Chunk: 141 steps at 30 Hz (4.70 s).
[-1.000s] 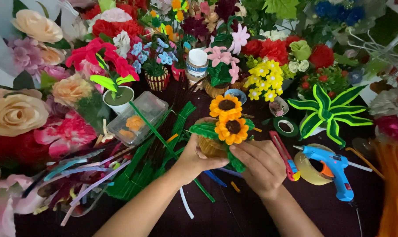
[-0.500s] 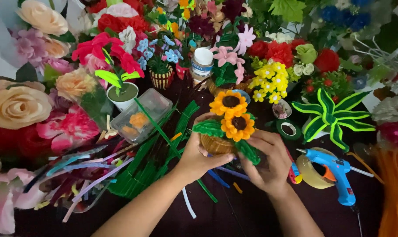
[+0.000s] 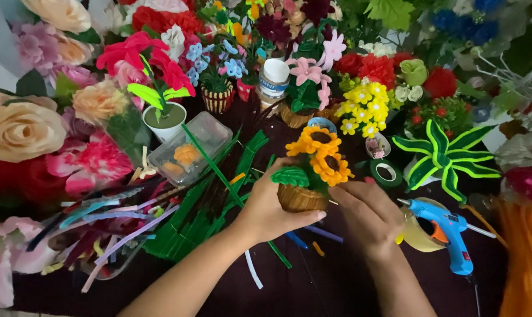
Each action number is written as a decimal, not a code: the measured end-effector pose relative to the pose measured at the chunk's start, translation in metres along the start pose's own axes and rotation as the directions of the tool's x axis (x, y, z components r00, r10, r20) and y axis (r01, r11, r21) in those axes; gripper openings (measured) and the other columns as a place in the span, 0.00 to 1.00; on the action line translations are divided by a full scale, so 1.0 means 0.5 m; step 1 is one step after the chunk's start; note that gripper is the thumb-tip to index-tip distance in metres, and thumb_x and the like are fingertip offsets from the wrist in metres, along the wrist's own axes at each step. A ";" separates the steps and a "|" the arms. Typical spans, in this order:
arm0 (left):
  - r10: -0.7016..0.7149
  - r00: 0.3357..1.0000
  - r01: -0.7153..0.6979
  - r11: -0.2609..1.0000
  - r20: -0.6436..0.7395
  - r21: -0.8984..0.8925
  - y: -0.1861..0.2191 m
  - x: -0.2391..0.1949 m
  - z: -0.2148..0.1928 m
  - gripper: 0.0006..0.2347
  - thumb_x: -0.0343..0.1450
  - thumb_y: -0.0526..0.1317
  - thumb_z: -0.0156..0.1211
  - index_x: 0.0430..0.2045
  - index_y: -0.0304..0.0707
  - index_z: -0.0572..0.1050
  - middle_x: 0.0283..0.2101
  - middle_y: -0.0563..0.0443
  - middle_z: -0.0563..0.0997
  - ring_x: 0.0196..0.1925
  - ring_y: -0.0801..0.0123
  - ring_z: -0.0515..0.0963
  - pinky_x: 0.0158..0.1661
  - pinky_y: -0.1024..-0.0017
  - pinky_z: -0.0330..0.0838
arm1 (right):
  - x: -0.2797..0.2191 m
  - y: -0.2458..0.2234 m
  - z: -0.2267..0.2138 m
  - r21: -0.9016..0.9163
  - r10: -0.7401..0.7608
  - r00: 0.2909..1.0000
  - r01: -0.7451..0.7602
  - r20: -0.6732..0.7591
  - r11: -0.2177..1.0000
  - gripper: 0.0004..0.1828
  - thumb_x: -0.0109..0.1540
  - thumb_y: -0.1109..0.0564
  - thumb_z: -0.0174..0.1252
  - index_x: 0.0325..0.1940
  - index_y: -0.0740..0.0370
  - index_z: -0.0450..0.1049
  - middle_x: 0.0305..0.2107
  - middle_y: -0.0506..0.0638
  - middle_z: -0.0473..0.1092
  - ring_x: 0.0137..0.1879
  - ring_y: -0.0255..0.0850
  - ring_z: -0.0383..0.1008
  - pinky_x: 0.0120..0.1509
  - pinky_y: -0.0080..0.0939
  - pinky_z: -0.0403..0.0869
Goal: Assembling an artificial sunflower by wrapping green pipe cleaners around a wooden stick to create the stem.
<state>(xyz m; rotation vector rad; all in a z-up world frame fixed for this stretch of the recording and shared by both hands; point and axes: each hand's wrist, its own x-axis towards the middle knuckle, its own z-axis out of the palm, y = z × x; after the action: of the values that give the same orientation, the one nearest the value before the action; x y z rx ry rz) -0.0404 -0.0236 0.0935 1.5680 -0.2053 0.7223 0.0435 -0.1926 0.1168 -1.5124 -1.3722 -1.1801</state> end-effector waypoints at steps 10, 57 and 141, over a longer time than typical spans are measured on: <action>-0.070 0.997 0.068 0.995 0.029 0.079 0.027 0.001 0.010 0.26 0.55 0.38 0.76 0.46 0.36 0.73 0.45 0.37 0.78 0.54 0.43 0.79 0.52 0.51 0.74 | 0.008 0.017 0.019 0.007 -0.184 0.974 0.186 -0.130 0.983 0.12 0.61 0.72 0.66 0.23 0.66 0.81 0.20 0.53 0.74 0.20 0.40 0.68 0.29 0.37 0.72; 0.080 0.989 -0.058 0.983 -0.124 0.175 0.033 0.001 0.012 0.20 0.57 0.31 0.71 0.41 0.30 0.73 0.42 0.37 0.74 0.53 0.44 0.76 0.50 0.49 0.74 | -0.034 0.018 0.038 0.043 -0.087 0.992 0.091 -0.087 0.995 0.09 0.58 0.67 0.60 0.38 0.70 0.84 0.36 0.66 0.80 0.34 0.56 0.81 0.39 0.51 0.79; -0.514 0.841 0.378 0.781 -0.168 -0.497 -0.030 0.036 -0.030 0.28 0.75 0.52 0.51 0.66 0.33 0.60 0.71 0.26 0.57 0.73 0.31 0.57 0.69 0.42 0.51 | -0.126 0.044 0.090 0.241 0.832 0.543 -0.828 0.114 0.507 0.57 0.42 0.57 0.85 0.69 0.68 0.61 0.57 0.64 0.68 0.66 0.57 0.69 0.71 0.62 0.68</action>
<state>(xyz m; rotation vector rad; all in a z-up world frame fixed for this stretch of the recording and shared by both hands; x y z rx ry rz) -0.0232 -0.0021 0.0905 0.9886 0.2202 0.4701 0.0717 -0.1709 0.0448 -1.6364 -0.5534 -0.3471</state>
